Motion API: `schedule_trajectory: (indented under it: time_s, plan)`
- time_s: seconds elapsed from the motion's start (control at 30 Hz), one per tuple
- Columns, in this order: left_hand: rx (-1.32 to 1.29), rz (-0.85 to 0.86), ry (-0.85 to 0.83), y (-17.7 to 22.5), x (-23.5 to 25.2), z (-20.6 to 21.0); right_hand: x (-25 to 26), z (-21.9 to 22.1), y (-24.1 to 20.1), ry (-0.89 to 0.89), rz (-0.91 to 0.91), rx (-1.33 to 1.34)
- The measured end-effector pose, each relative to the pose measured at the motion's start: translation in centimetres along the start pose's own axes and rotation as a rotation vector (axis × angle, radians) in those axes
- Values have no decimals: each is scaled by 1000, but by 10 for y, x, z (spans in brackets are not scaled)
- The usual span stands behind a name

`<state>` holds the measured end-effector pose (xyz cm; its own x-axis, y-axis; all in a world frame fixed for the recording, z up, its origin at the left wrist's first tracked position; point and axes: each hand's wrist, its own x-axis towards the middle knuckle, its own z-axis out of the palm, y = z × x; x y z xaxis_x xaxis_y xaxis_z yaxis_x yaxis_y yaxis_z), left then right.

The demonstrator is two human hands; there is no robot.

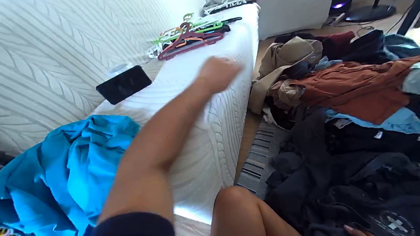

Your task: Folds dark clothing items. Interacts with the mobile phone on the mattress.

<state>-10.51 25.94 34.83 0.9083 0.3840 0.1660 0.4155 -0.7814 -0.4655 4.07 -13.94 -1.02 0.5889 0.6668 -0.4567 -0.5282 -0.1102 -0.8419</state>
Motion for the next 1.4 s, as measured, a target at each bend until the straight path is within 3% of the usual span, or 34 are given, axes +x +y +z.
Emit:
schedule_trajectory:
  time_s: [0.1, 0.17, 0.27, 0.33, 0.37, 0.43, 0.5, 0.57, 0.67, 1.0, 1.27, 1.4]
  plan:
    - [-210, 381, 334, 131, 35, 4, -4, 0, 3, 33, -28, -34]
    - [-387, 486, 382, 234, 25, 13, -12, 1, -1, 98, -56, -156]
    - [-776, 437, 257, 335, -23, 47, -24, 3, -9, 124, -58, -395]
    - [-1111, 296, -32, 365, -52, 82, -27, -2, -13, 123, -75, -439]
    - [-1261, 239, -185, 372, -63, 100, -26, -4, -14, 132, -89, -450]
    - [-1422, 242, -334, 380, -78, 122, -23, -8, -17, 152, -107, -475]
    - [-1476, 277, -334, 377, -89, 119, -20, -5, -15, 165, -98, -484]
    - [-1526, 196, -319, 369, -99, 111, -15, 4, -13, 157, -80, -493]
    - [-1450, 73, -422, 369, -117, 123, -8, 9, -9, 124, -87, -468]
    - [-1195, 62, -697, 371, -99, 112, -14, 11, -10, 184, -53, -380]
    - [-1304, 28, -690, 371, -102, 124, -22, 13, -14, 172, -82, -265]
    - [-1391, -11, -710, 368, -99, 127, -26, -3, -18, 17, -87, -142]
